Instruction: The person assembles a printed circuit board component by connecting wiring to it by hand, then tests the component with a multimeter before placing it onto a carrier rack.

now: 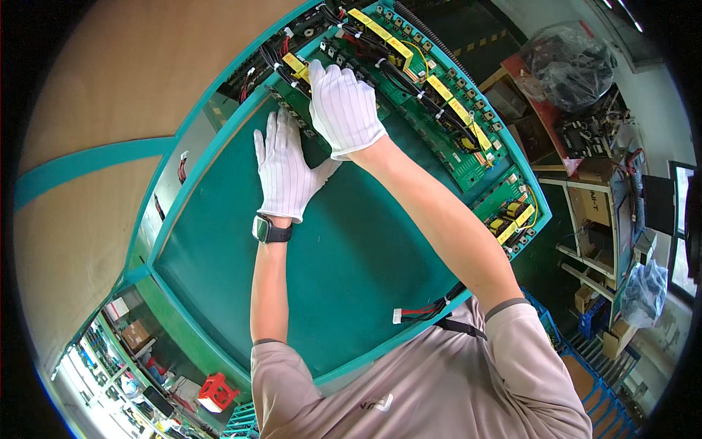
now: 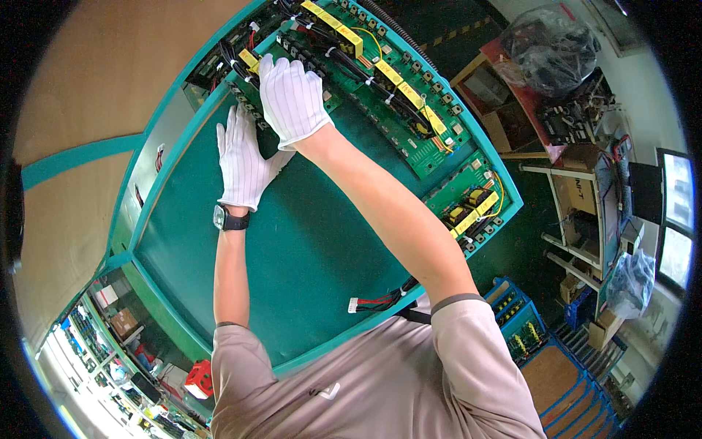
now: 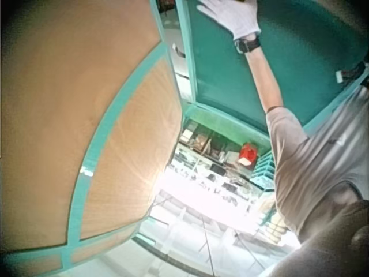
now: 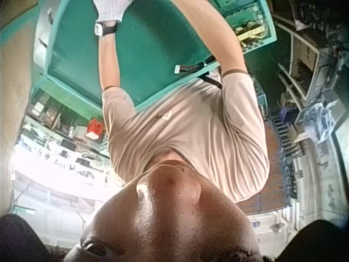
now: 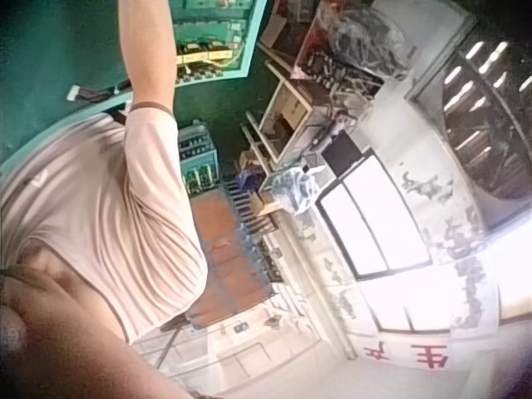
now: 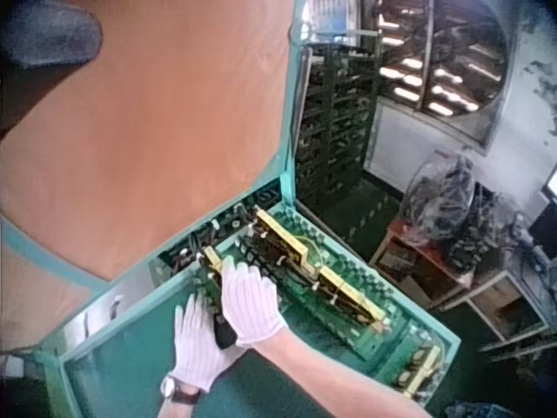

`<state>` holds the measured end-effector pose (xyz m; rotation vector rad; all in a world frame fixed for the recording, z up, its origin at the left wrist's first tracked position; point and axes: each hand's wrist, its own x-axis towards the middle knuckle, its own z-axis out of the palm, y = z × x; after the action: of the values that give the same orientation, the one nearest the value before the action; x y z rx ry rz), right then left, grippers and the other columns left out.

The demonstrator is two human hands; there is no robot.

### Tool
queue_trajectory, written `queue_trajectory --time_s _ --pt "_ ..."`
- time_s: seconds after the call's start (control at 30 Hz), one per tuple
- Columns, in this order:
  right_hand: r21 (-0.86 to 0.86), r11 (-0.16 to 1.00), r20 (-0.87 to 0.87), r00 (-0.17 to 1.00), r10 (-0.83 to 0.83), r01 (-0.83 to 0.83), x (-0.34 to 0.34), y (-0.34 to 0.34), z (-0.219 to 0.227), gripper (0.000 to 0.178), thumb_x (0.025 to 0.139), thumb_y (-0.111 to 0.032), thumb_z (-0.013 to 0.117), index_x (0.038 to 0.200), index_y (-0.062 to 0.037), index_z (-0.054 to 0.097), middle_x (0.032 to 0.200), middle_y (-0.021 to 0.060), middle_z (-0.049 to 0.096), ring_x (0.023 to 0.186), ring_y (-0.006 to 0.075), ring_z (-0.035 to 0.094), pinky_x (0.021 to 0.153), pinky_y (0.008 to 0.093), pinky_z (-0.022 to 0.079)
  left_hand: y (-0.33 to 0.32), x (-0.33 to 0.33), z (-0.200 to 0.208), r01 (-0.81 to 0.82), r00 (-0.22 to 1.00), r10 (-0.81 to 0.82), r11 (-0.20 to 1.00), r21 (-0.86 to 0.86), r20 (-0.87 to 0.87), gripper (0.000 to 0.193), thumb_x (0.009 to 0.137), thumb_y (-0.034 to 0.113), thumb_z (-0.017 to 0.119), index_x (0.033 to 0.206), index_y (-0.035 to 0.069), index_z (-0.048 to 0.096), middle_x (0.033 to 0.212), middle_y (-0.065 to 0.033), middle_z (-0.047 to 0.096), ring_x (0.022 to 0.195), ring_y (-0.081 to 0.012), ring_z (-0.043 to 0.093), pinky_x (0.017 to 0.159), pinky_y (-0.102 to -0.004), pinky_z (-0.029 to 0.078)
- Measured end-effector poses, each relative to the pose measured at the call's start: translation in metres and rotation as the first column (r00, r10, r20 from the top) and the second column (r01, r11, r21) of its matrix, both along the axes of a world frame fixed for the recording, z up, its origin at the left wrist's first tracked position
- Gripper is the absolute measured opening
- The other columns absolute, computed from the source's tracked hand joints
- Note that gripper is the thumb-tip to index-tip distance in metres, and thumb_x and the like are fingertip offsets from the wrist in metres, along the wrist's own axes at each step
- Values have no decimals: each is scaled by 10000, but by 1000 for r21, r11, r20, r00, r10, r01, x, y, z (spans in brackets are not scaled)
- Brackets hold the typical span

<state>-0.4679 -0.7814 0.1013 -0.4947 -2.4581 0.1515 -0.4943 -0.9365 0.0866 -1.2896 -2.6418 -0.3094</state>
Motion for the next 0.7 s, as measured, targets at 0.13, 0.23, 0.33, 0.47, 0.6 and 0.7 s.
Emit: queue_trajectory --time_s 0.13,0.23,0.33,0.47,0.6,0.7 --pt "-14 1000 14 1000 20 -20 0 4 1 347 801 -171 690 1106 -48 581 799 92 611 747 245 661 575 365 548 4 1 1 10 1000 -11 999 36 12 996 737 591 791 1388 -105 501 1475 -299 478 1453 -415 376 1200 -581 232" --pt "-25 1000 26 1000 12 -11 -2 4 1 332 803 -177 698 1084 -50 576 801 97 619 754 250 669 579 369 556 3 0 0 -3 1000 3 1000 29 8 1002 734 596 791 1389 -105 501 1479 -296 476 1458 -408 369 1202 -577 228" --pt "-44 999 43 999 13 -11 -2 4 2 329 804 -187 704 1075 -53 574 808 100 623 756 256 673 579 374 559 3 0 2 -4 1000 4 1000 27 20 1002 733 597 791 1387 -104 503 1482 -295 473 1462 -403 364 1204 -574 227" --pt "-37 999 46 999 9 -7 2 5 2 336 806 -196 708 1079 -54 574 810 104 623 765 260 673 587 376 560 5 4 3 1 999 -2 1000 25 36 1016 737 612 779 1400 -101 491 1492 -292 463 1466 -395 360 1209 -568 218" --pt "-39 999 18 999 34 -34 2 8 -1 341 804 -201 711 1078 -54 574 806 106 618 769 262 670 595 381 560 5 5 1 -8 1000 8 1000 20 12 1026 748 619 765 1420 -99 472 1505 -284 454 1476 -387 348 1216 -560 206" --pt "-5 999 12 999 46 -46 2 9 -1 303 820 -185 671 1076 -48 587 815 88 616 767 237 664 596 362 547 6 4 1 -12 999 12 1000 3 36 1018 756 605 766 1427 -98 466 1514 -277 447 1478 -382 348 1219 -557 203"
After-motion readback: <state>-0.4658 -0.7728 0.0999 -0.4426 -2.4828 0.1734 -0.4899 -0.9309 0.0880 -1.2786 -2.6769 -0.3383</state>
